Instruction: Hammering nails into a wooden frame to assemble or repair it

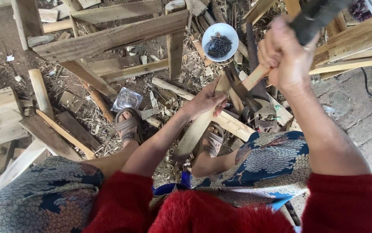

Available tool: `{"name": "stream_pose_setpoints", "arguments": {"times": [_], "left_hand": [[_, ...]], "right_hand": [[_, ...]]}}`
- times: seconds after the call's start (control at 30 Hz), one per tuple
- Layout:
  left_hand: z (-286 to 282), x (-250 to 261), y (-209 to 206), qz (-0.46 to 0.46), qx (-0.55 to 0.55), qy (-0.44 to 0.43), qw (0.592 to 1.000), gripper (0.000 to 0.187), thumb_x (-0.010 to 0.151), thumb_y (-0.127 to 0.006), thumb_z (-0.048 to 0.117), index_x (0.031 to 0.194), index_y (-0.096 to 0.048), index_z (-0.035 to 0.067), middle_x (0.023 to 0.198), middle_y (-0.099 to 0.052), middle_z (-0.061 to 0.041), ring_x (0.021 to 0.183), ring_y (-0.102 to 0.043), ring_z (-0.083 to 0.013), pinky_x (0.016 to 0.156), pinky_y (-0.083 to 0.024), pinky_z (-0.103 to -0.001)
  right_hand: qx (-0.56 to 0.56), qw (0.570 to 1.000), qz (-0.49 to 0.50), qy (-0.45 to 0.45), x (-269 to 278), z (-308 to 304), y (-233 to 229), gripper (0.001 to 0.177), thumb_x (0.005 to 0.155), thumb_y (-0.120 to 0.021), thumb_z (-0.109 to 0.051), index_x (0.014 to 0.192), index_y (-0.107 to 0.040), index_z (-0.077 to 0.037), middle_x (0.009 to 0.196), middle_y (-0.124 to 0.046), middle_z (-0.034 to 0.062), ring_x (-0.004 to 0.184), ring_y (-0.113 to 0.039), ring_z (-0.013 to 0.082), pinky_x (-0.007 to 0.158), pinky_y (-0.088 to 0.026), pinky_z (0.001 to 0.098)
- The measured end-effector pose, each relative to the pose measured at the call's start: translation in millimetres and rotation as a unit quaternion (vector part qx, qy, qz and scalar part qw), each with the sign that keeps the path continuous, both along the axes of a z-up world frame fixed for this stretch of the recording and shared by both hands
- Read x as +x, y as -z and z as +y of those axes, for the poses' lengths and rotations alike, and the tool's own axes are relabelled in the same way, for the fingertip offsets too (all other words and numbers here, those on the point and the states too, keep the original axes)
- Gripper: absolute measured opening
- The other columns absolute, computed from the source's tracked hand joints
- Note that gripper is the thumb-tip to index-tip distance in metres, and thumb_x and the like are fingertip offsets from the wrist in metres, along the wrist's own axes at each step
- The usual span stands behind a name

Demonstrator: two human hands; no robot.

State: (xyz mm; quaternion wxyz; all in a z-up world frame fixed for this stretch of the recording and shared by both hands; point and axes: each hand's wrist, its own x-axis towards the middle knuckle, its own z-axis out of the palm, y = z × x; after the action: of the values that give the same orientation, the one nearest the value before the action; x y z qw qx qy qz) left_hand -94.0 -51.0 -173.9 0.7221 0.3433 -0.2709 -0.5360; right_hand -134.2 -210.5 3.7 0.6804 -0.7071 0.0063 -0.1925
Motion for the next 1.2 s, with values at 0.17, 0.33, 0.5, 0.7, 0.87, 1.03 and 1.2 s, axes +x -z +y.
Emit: {"name": "stream_pose_setpoints", "arguments": {"times": [0.17,0.33,0.5,0.7,0.87,1.03,1.2], "left_hand": [[-14.5,-5.3,3.5,-0.043,-0.008,-0.105,0.993,0.019,0.097,-0.049,0.014,0.114,-0.042,0.011,0.075,-0.058,-0.009,0.054,-0.056,-0.0152,0.044,-0.052,-0.026],[-16.2,-21.0,-19.2,0.121,0.075,-0.141,0.980,0.027,0.091,-0.056,0.015,0.116,-0.047,0.012,0.076,-0.063,-0.009,0.053,-0.056,-0.0161,0.043,-0.047,-0.030],[-23.0,-37.5,-47.1,0.244,0.133,-0.199,0.940,0.052,0.086,-0.055,0.007,0.135,-0.041,0.018,0.070,-0.063,-0.006,0.047,-0.053,-0.0131,0.038,-0.043,-0.026],[-16.7,-37.6,-63.3,0.312,0.156,-0.237,0.907,0.066,0.084,-0.048,-0.002,0.144,-0.034,0.023,0.065,-0.059,-0.002,0.044,-0.048,-0.0106,0.036,-0.040,-0.024],[1.0,-26.2,-53.7,-0.083,0.159,-0.199,0.963,0.066,0.089,-0.044,0.002,0.149,-0.017,0.011,0.101,-0.066,-0.029,0.036,-0.035,-0.0043,0.032,-0.039,-0.016],[-14.3,-23.5,-18.3,-0.420,0.121,-0.341,0.832,0.096,0.078,-0.048,-0.017,0.149,-0.008,0.033,0.086,-0.060,-0.011,0.043,-0.040,-0.0078,0.035,-0.040,-0.014],[-12.0,-27.6,-17.0,-0.468,0.072,-0.414,0.778,0.098,0.078,-0.047,-0.022,0.151,-0.005,0.029,0.084,-0.059,-0.010,0.044,-0.037,-0.0076,0.034,-0.035,-0.014]], "right_hand": [[0.036,0.993,-0.110,0.014,-3.2,6.9,-6.3,0.041,0.095,-0.061,-0.038,0.067,-0.037,-0.019,0.050,-0.025,-0.0061,0.038,-0.021,0.0076,0.038,-0.018,0.0251],[0.042,0.993,-0.109,0.009,-5.1,7.8,-3.5,0.042,0.093,-0.063,-0.039,0.065,-0.037,-0.020,0.050,-0.025,-0.0078,0.039,-0.021,0.0072,0.040,-0.019,0.0246],[0.004,0.994,-0.105,-0.003,-4.7,13.7,1.7,0.043,0.094,-0.060,-0.040,0.065,-0.036,-0.021,0.049,-0.024,-0.0075,0.038,-0.022,0.0071,0.039,-0.021,0.0242],[-0.021,0.998,-0.007,-0.067,-5.9,9.9,1.7,0.045,0.096,-0.048,-0.043,0.061,-0.030,-0.020,0.052,-0.021,-0.0069,0.045,-0.019,0.0078,0.044,-0.019,0.0230],[0.057,0.998,-0.011,0.019,-14.3,-13.0,-27.3,0.045,0.091,-0.061,-0.046,0.060,-0.036,-0.025,0.049,-0.024,-0.0119,0.041,-0.021,0.0038,0.039,-0.017,0.0235],[0.070,0.996,-0.053,0.022,-20.2,-24.1,-30.4,0.045,0.097,-0.057,-0.039,0.063,-0.032,-0.024,0.050,-0.021,-0.0106,0.041,-0.019,0.0038,0.040,-0.016,0.0242],[0.114,0.992,-0.050,0.022,-30.0,-21.3,-32.6,0.045,0.099,-0.053,-0.036,0.063,-0.031,-0.022,0.051,-0.020,-0.0082,0.043,-0.016,0.0054,0.042,-0.015,0.0257]]}}
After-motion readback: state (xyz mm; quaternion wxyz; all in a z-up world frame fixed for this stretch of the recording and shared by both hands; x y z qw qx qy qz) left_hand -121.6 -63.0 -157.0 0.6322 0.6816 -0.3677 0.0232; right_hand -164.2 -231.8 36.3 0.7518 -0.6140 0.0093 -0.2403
